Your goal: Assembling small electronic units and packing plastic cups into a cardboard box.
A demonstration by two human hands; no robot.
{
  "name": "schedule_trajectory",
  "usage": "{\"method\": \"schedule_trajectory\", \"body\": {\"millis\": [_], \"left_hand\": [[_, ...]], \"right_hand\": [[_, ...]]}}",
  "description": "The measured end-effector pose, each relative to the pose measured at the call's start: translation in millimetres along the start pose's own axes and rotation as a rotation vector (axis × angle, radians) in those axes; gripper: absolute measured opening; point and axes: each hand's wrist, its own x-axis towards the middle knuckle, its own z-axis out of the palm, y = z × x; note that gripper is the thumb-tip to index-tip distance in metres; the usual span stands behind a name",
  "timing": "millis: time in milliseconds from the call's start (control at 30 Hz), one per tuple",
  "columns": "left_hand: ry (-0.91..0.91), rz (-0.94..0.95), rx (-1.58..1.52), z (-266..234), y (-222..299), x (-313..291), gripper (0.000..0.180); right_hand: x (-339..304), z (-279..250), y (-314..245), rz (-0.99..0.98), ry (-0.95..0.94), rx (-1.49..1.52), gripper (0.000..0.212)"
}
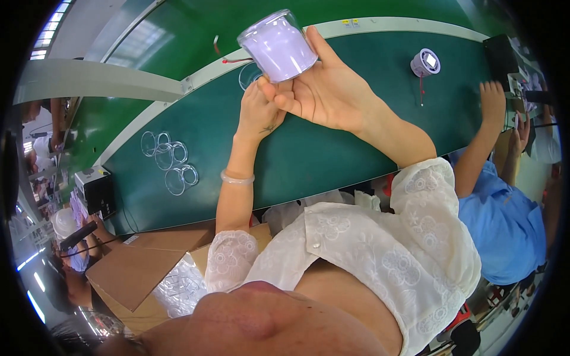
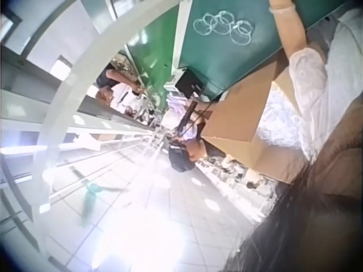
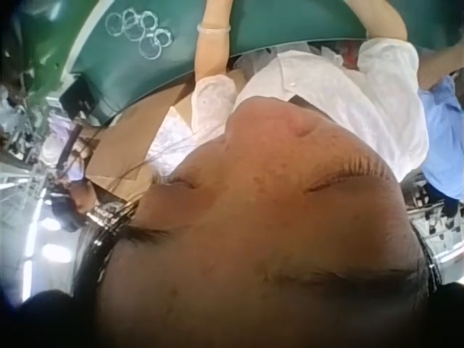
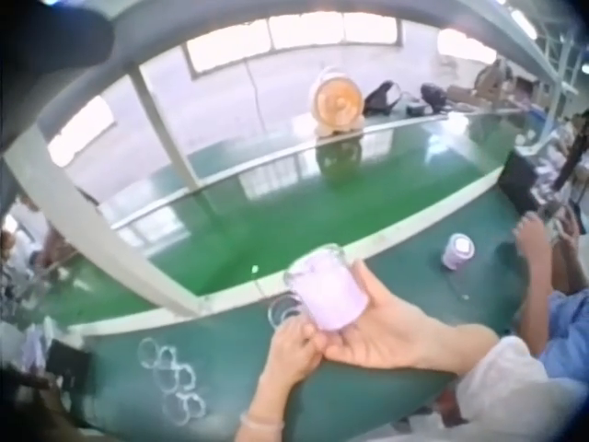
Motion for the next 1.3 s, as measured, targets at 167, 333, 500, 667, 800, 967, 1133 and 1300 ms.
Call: {"method": "schedule_trajectory", "body": {"millis": [167,333,500,667,800,967,1133,1300], "left_hand": [[-0.016,-0.020,0.000,-1,2,1,0.018],[-0.008,-0.029,-0.012,-3,4,2,0.017],[0.004,-0.067,0.083,-4,5,1,0.015],[0.032,-0.144,0.310,-9,8,4,0.016],[0.482,-0.212,0.094,-24,7,8,0.022],[0.421,-0.490,-0.913,-47,38,47,0.084],[0.240,-0.571,-0.910,-51,51,61,0.077],[0.335,-0.502,-0.747,-49,54,60,0.041]], "right_hand": [[-4,2,4,0.025,0.005,0.041,0.061],[-7,3,6,-0.002,-0.006,-0.032,0.061],[-5,6,9,-0.058,0.018,-0.096,0.060],[-8,10,10,-0.079,0.062,-0.092,0.059],[-8,11,11,-0.077,0.083,-0.112,0.059],[-9,13,15,-0.086,0.120,-0.204,0.056],[-9,31,27,-0.134,0.253,-0.218,0.052],[-9,24,27,-0.148,0.255,-0.193,0.051]]}}
